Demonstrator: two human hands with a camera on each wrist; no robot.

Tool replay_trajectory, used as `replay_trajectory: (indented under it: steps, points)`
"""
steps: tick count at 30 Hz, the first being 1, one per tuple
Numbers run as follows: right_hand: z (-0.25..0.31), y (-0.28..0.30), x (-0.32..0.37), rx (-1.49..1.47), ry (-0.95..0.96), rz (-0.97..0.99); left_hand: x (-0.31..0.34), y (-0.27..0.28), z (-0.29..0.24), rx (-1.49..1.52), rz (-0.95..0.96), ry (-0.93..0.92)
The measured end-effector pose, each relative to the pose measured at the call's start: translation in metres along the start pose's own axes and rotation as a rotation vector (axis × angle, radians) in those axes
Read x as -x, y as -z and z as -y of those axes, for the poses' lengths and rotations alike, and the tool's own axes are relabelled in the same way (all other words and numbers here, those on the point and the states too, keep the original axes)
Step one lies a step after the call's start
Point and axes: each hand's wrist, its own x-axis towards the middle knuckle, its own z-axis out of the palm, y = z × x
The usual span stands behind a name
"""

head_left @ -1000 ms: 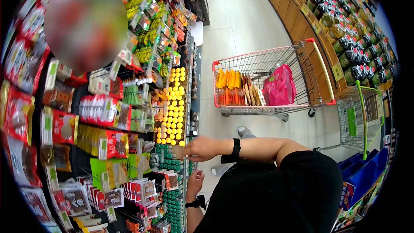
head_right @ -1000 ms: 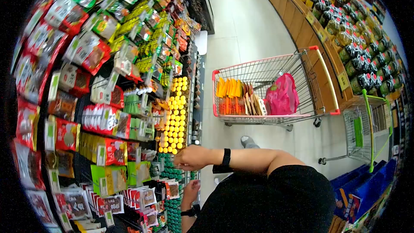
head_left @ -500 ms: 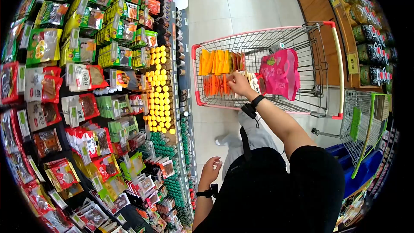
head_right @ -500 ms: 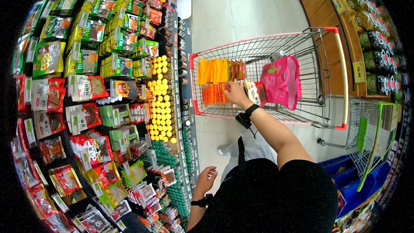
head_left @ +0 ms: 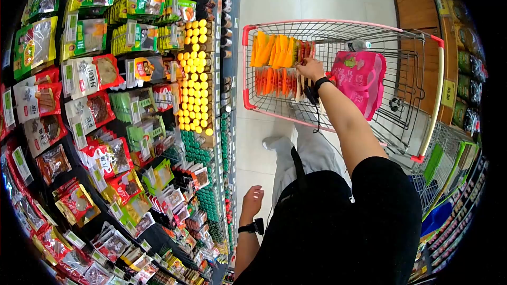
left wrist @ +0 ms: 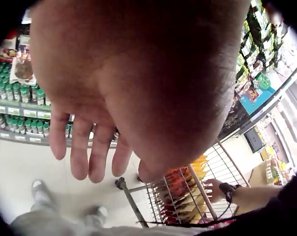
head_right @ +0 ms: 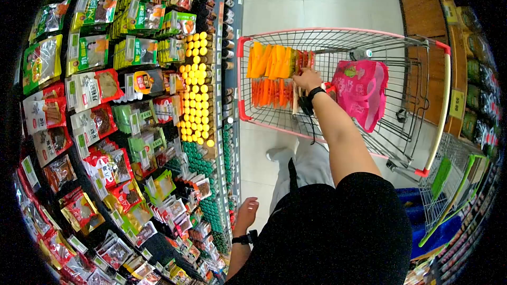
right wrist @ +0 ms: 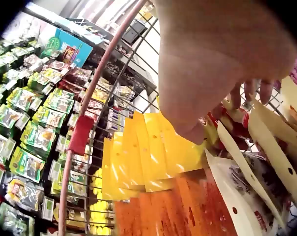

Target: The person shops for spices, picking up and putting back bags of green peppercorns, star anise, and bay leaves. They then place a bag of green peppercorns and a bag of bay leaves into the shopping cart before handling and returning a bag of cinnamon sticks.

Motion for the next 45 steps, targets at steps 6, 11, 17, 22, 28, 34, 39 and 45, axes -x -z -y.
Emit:
replay_trajectory:
  steps: [6, 11, 17, 22, 28, 34, 39, 45]
  points:
    - [-0.009, -0.004, -0.008, -0.096, -0.033, -0.083, -0.001, -0.018, -0.009, 0.068, 0.077, 0.030]
    - [-0.031, -0.006, -0.002, -0.127, 0.010, -0.221, -0.017, -0.002, -0.010, 0.049, 0.047, -0.036]
    - [-0.034, -0.007, 0.008, -0.267, 0.193, -0.523, -0.030, 0.017, 0.012, 0.060, -0.084, -0.020]
    - [-0.013, 0.001, 0.015, -0.393, 0.183, -0.483, -0.023, 0.002, 0.027, 0.141, -0.113, 0.035]
    - [-0.001, -0.010, 0.003, -0.412, 0.142, -0.467, 0.007, -0.028, 0.013, 0.229, -0.067, 0.118]
    - [0.001, -0.008, -0.007, -0.396, 0.210, -0.463, 0.011, -0.051, 0.031, 0.252, -0.024, 0.161]
    - [0.011, 0.000, -0.005, -0.314, 0.225, -0.474, -0.001, -0.040, 0.048, 0.251, -0.046, 0.235]
    - [0.024, 0.001, 0.008, -0.468, 0.339, -0.479, -0.024, -0.021, 0.066, 0.329, -0.156, 0.139]
